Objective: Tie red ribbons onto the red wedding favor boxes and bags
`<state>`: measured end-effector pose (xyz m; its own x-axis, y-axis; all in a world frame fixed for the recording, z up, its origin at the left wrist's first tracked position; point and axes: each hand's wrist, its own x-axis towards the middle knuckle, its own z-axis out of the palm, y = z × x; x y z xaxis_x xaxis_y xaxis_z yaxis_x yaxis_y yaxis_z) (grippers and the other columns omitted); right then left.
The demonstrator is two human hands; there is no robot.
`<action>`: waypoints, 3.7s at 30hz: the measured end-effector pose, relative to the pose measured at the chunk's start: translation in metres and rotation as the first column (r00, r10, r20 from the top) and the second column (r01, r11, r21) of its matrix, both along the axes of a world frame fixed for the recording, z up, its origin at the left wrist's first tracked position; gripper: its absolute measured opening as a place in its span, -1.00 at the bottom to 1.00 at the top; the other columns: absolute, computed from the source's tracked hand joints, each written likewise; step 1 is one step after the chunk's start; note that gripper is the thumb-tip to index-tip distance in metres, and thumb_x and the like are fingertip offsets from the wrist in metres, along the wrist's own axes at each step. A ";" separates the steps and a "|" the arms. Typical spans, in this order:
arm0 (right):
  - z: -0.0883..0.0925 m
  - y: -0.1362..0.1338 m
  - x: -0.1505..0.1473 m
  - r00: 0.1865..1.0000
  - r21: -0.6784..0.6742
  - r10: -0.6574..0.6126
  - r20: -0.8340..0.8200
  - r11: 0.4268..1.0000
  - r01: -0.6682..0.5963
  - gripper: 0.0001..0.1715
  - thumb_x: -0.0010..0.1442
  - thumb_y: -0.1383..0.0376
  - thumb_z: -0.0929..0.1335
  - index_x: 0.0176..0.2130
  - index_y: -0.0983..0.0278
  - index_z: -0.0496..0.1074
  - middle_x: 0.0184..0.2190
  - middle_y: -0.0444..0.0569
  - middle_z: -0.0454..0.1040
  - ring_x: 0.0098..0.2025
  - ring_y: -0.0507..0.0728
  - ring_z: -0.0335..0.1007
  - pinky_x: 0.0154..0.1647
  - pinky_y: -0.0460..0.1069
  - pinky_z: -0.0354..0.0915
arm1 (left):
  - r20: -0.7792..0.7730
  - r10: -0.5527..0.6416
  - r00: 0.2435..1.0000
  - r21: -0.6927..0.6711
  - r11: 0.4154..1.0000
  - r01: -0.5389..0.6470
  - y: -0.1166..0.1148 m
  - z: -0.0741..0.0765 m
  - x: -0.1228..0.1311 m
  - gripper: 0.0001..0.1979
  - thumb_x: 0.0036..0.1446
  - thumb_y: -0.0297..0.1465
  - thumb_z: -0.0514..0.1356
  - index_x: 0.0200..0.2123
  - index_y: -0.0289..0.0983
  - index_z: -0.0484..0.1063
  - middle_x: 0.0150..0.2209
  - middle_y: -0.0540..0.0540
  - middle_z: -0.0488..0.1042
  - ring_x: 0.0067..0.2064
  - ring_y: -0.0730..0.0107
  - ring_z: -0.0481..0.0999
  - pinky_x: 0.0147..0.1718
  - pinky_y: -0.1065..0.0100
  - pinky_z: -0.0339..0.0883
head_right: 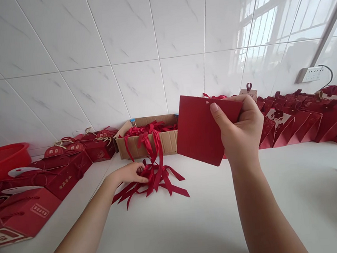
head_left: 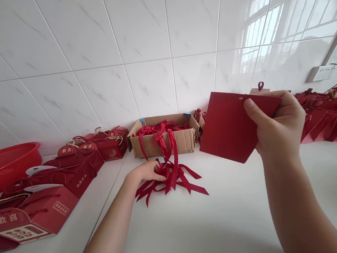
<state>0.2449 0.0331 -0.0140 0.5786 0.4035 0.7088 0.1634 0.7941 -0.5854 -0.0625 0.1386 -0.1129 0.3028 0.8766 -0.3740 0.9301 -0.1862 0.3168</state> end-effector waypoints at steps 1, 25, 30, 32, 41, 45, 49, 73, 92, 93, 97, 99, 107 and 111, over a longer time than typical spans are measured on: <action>0.000 0.000 0.000 1.000 -0.001 0.006 0.003 1.000 -0.006 -0.80 -0.03 0.34 0.49 -0.39 0.25 0.40 -0.42 -0.14 0.43 -0.38 0.05 0.38 -0.39 0.01 0.38 | -0.003 -0.017 1.000 -0.008 1.000 0.017 -0.001 0.001 0.000 -0.68 0.21 -0.28 0.15 -0.01 -0.30 0.36 -0.02 -0.15 0.42 -0.08 0.23 0.48 -0.13 0.11 0.42; -0.018 0.026 0.003 0.617 -0.569 0.227 0.754 0.694 0.440 -0.63 0.14 0.27 0.35 -0.02 0.20 0.39 -0.12 0.02 0.50 -0.12 0.21 0.43 -0.27 0.01 0.32 | 0.035 0.082 0.996 0.747 0.660 -0.080 0.016 0.048 0.014 -0.40 0.21 -0.40 0.04 0.29 -0.25 -0.06 0.33 -0.26 0.00 0.36 0.02 -0.10 0.26 -0.09 -0.11; -0.033 0.036 -0.016 0.315 -0.556 0.483 0.817 0.514 0.653 -0.17 0.15 0.41 0.28 0.33 0.11 -0.05 -0.10 0.14 0.48 -0.15 0.30 0.46 -0.40 -0.02 0.21 | -0.037 0.023 0.999 0.762 0.647 0.013 0.035 0.034 0.025 -0.63 0.22 -0.29 0.14 0.07 -0.25 0.31 0.09 -0.19 0.36 0.06 0.15 0.40 0.03 -0.02 0.29; -0.035 0.033 -0.025 0.224 -0.536 0.541 0.811 0.533 0.654 -0.09 0.12 0.46 0.27 0.35 0.08 -0.12 -0.18 0.11 0.49 -0.19 0.28 0.46 -0.43 -0.04 0.16 | -0.043 0.018 0.999 0.782 0.623 0.023 0.029 0.029 0.023 -0.68 0.22 -0.28 0.14 0.01 -0.28 0.36 0.04 -0.17 0.39 -0.01 0.21 0.44 -0.05 0.05 0.36; -0.045 0.028 -0.060 0.093 -0.550 0.630 0.771 0.585 0.596 0.05 0.03 0.58 0.25 0.37 0.23 -0.26 -0.32 0.08 0.51 -0.28 0.25 0.47 -0.50 -0.05 0.09 | -0.018 -0.086 0.996 0.847 0.528 0.062 -0.039 0.005 0.015 -0.64 0.27 -0.29 0.00 0.11 -0.16 0.29 -0.01 -0.19 0.45 0.03 0.13 0.37 0.08 -0.01 0.02; -0.043 0.026 -0.058 0.100 -0.584 0.644 0.759 0.603 0.544 -0.11 0.06 0.53 0.26 0.31 0.25 -0.07 -0.21 0.14 0.50 -0.19 0.28 0.45 -0.47 -0.04 0.11 | 0.001 -0.136 0.991 0.848 0.525 0.071 -0.060 -0.002 0.012 -0.57 0.25 -0.26 0.02 0.17 -0.15 0.22 0.04 -0.21 0.43 0.08 0.08 0.34 0.09 0.02 -0.03; -0.041 0.027 -0.051 0.105 -0.643 0.688 0.718 0.596 0.481 -0.40 0.09 0.43 0.29 0.13 0.29 0.19 -0.18 0.16 0.48 -0.20 0.30 0.45 -0.50 -0.04 0.09 | 0.037 -0.168 0.985 0.838 0.543 0.061 -0.076 -0.006 0.009 -0.43 0.24 -0.31 0.03 0.29 -0.11 -0.05 0.07 -0.23 0.41 0.11 0.08 0.34 0.09 0.01 -0.03; -0.038 0.029 -0.030 0.069 -0.840 0.889 0.453 0.400 0.367 -0.20 -0.08 0.25 0.46 0.14 0.10 0.22 0.07 -0.02 0.40 -0.02 0.30 0.40 -0.26 0.02 0.29 | 0.124 -0.173 0.977 0.731 0.682 0.028 -0.060 0.034 0.048 -0.78 0.26 -0.29 0.03 -0.20 -0.16 0.46 -0.05 -0.08 0.50 0.12 0.19 0.29 0.12 0.10 0.19; -0.043 0.036 -0.029 0.093 -0.837 0.859 0.503 0.458 0.300 -0.25 -0.06 0.23 0.45 0.12 0.15 0.23 0.02 0.04 0.42 -0.06 0.31 0.42 -0.29 0.02 0.28 | 0.278 0.011 0.960 0.658 0.726 -0.199 -0.010 0.079 0.044 -0.74 0.25 -0.31 0.10 -0.05 -0.29 0.40 -0.05 -0.16 0.46 -0.09 0.28 0.49 -0.10 0.16 0.41; -0.044 0.037 -0.029 0.102 -0.833 0.851 0.515 0.469 0.295 -0.26 -0.05 0.23 0.45 0.12 0.15 0.23 0.01 0.04 0.43 -0.08 0.31 0.42 -0.31 0.01 0.28 | 0.336 -0.017 0.942 0.670 0.707 -0.226 -0.015 0.088 0.042 -0.75 0.26 -0.33 0.07 -0.07 -0.30 0.41 -0.07 -0.16 0.49 -0.09 0.28 0.50 -0.10 0.19 0.41; -0.046 0.039 -0.031 0.150 -0.803 0.803 0.577 0.523 0.286 -0.25 0.00 0.27 0.41 0.17 0.21 0.19 -0.05 0.12 0.44 -0.11 0.32 0.43 -0.33 0.02 0.28 | 0.481 -0.171 0.860 0.703 0.661 -0.261 -0.049 0.116 0.044 -0.67 0.20 -0.35 0.04 0.00 -0.28 0.40 -0.11 -0.15 0.56 -0.09 0.24 0.54 -0.11 0.28 0.41; -0.046 0.040 -0.032 0.182 -0.781 0.768 0.614 0.556 0.286 -0.19 0.04 0.33 0.38 0.24 0.21 0.11 -0.01 0.16 0.41 -0.06 0.33 0.41 -0.29 0.02 0.28 | 0.487 -0.239 0.840 0.728 0.642 -0.240 -0.066 0.122 0.050 -0.67 0.17 -0.35 0.07 -0.02 -0.25 0.43 -0.12 -0.12 0.57 -0.10 0.21 0.54 -0.09 0.25 0.40; -0.022 0.019 -0.016 0.450 -0.711 0.602 0.660 0.694 0.114 -0.33 0.14 0.40 0.28 0.22 0.16 0.14 -0.12 0.04 0.48 -0.09 0.20 0.42 -0.20 -0.01 0.32 | 0.300 -0.355 0.885 0.822 0.568 -0.051 -0.096 0.111 0.062 -0.73 0.17 -0.36 0.09 -0.09 -0.06 0.49 -0.28 0.00 0.58 -0.22 0.29 0.50 -0.03 0.19 0.29; -0.006 -0.003 -0.001 0.593 -0.662 0.447 0.670 0.721 0.205 -0.36 0.17 0.31 0.29 0.21 0.07 0.10 -0.28 -0.06 0.50 -0.27 0.16 0.46 -0.33 0.00 0.34 | 0.436 -0.266 0.860 0.677 0.726 -0.119 -0.097 0.112 0.058 -0.81 0.19 -0.32 0.07 -0.12 -0.12 0.36 -0.40 0.02 0.48 -0.29 0.32 0.49 -0.34 0.35 0.32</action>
<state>0.2439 0.0305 -0.0196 -0.1258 0.9251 0.3584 0.7156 0.3348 -0.6130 -0.0046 0.0411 -0.0004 0.3418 0.7931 0.5041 0.6642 -0.5834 0.4674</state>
